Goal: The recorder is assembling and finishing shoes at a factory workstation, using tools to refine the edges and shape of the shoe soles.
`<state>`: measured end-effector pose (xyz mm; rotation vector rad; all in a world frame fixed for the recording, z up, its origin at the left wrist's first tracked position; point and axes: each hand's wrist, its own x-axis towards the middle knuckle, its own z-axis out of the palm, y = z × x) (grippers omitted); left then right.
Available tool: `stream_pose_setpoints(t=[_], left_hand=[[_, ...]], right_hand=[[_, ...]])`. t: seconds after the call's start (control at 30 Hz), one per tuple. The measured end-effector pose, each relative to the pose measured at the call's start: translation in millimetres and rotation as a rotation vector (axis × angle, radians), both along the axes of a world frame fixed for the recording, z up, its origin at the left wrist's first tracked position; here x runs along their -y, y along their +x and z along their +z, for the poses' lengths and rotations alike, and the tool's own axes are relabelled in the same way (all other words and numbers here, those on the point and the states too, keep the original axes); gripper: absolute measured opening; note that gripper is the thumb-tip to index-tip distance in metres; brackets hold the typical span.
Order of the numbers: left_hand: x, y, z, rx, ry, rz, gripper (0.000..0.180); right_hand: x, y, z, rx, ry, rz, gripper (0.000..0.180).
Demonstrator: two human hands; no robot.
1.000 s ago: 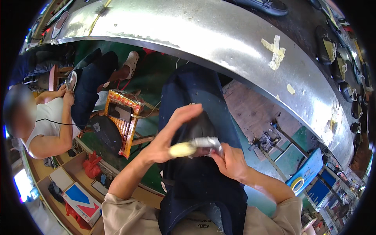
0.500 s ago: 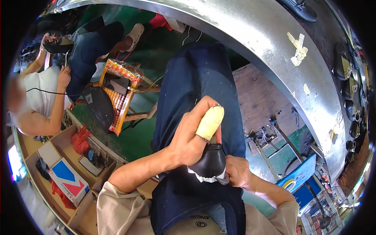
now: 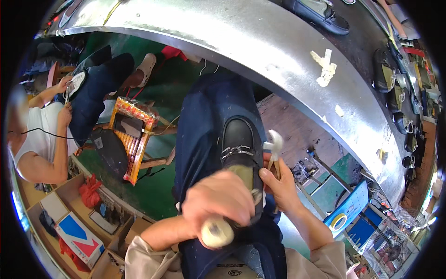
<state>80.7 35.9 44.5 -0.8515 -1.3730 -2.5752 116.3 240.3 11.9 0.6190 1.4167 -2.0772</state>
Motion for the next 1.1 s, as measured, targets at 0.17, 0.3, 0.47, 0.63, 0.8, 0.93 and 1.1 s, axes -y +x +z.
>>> stream_pose_setpoints(t=[0.17,0.3,0.47,0.63,0.8,0.93,1.1], left_hand=[[3.1,1.9,-98.2,0.85,-0.515,0.039,0.048],[-6.7,7.9,-93.4,1.19,0.071,-0.018,0.055],[-6.5,20.8,-104.9,1.117,-0.118,0.022,0.055],[-3.4,25.0,-117.4,0.808,-0.567,0.083,0.054],[3.7,40.7,-101.8,1.042,-0.222,-0.068,0.056],[14.4,40.6,-109.7,0.976,-0.06,-0.138,0.077],[7.4,46.0,-123.5,0.759,-0.439,0.064,0.084]], right_hand=[[-1.0,-4.2,13.2,-0.39,0.331,0.243,0.028],[-8.5,-5.3,5.0,-0.427,0.479,0.328,0.024],[-19.1,-29.8,-2.9,-0.231,0.55,1.04,0.036],[-18.7,-56.4,25.0,-0.64,0.75,1.143,0.029],[4.3,-46.3,26.2,-0.932,1.042,1.233,0.029],[18.0,-13.8,-19.4,-0.802,1.01,0.857,0.03],[16.6,-15.6,-30.3,-0.459,0.579,0.697,0.031]])
